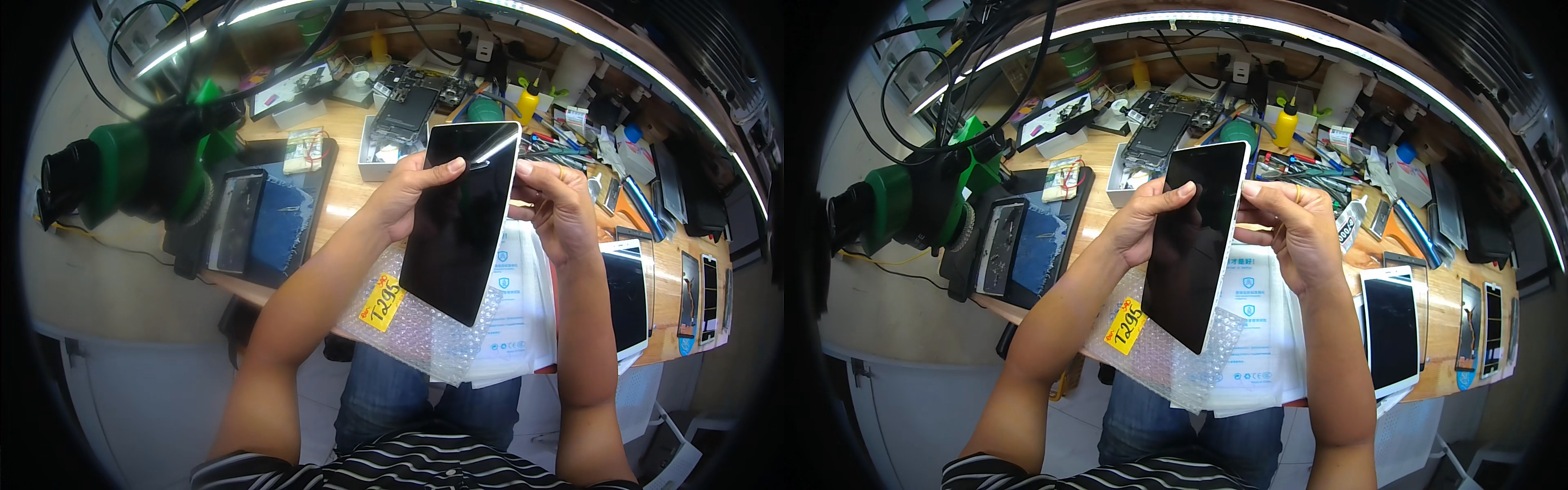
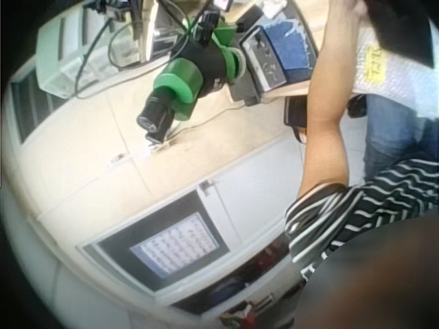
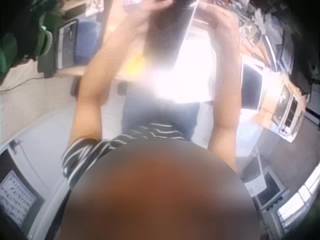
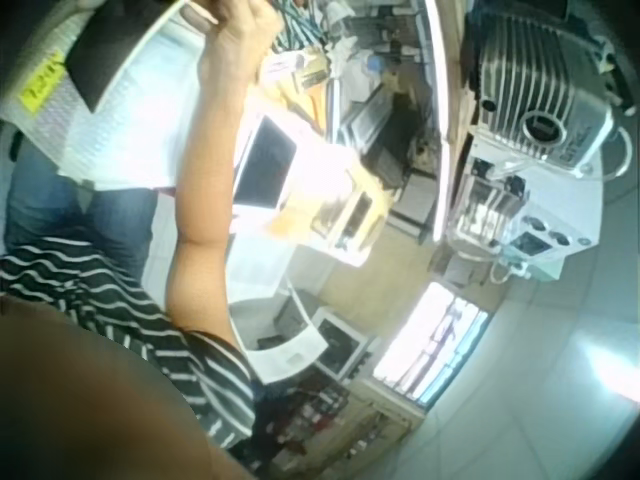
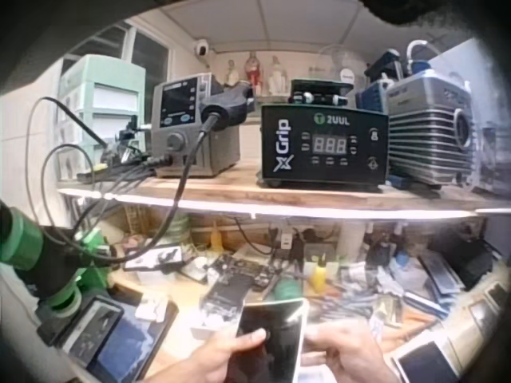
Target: The person assembles a Samsung Galaxy Tab A by connecting internal ribbon cables, inserting the battery, and attaching the screen assembly. They repeatedly open and close the device to check fit and alignment, then power it on to confirm the display functions.
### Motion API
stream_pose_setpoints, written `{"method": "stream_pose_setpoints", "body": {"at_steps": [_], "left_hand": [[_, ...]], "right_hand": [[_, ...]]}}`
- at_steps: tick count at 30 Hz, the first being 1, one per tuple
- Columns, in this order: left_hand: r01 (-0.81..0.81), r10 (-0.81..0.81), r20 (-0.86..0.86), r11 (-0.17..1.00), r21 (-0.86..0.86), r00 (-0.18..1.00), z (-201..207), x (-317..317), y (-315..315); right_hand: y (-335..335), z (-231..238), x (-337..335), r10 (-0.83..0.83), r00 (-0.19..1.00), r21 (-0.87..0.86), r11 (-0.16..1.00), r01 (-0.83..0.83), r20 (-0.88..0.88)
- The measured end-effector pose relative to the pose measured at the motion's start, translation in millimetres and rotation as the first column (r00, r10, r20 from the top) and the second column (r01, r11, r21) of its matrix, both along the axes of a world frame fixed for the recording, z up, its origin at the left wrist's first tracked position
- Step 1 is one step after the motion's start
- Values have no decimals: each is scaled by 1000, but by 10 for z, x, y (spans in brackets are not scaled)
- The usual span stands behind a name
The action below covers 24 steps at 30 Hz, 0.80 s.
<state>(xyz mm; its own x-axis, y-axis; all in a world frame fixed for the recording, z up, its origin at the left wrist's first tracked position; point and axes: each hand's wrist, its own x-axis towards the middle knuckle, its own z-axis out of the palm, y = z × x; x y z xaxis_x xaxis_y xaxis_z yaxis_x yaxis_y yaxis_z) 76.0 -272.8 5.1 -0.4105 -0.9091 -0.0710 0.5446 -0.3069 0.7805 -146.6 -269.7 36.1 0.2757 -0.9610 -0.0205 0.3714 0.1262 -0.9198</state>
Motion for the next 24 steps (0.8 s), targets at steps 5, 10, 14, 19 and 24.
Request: {"method": "stream_pose_setpoints", "body": {"at_steps": [5, 10, 14, 19, 24], "left_hand": [[-93, 95, 52, 995, -45, 994, 24, -45, 26], [-214, 231, 153, 969, -121, 961, 49, -76, 49], [-214, 239, 102, 954, -209, 966, 88, -104, 100], [-176, 187, 13, 943, -281, 982, 79, -205, 175], [-98, 108, 35, 971, -220, 993, 27, -216, 237]], "right_hand": [[8, 3, 13, -26, 1000, -2, 1000, 26, -10], [-48, -30, -10, -53, 960, -7, 999, 53, -274], [-99, -40, -69, -89, 985, -22, 996, 87, -146], [-114, 14, -140, -130, 990, -112, 986, 124, -46], [-69, 15, -170, -127, 992, -115, 985, 127, 7]]}}
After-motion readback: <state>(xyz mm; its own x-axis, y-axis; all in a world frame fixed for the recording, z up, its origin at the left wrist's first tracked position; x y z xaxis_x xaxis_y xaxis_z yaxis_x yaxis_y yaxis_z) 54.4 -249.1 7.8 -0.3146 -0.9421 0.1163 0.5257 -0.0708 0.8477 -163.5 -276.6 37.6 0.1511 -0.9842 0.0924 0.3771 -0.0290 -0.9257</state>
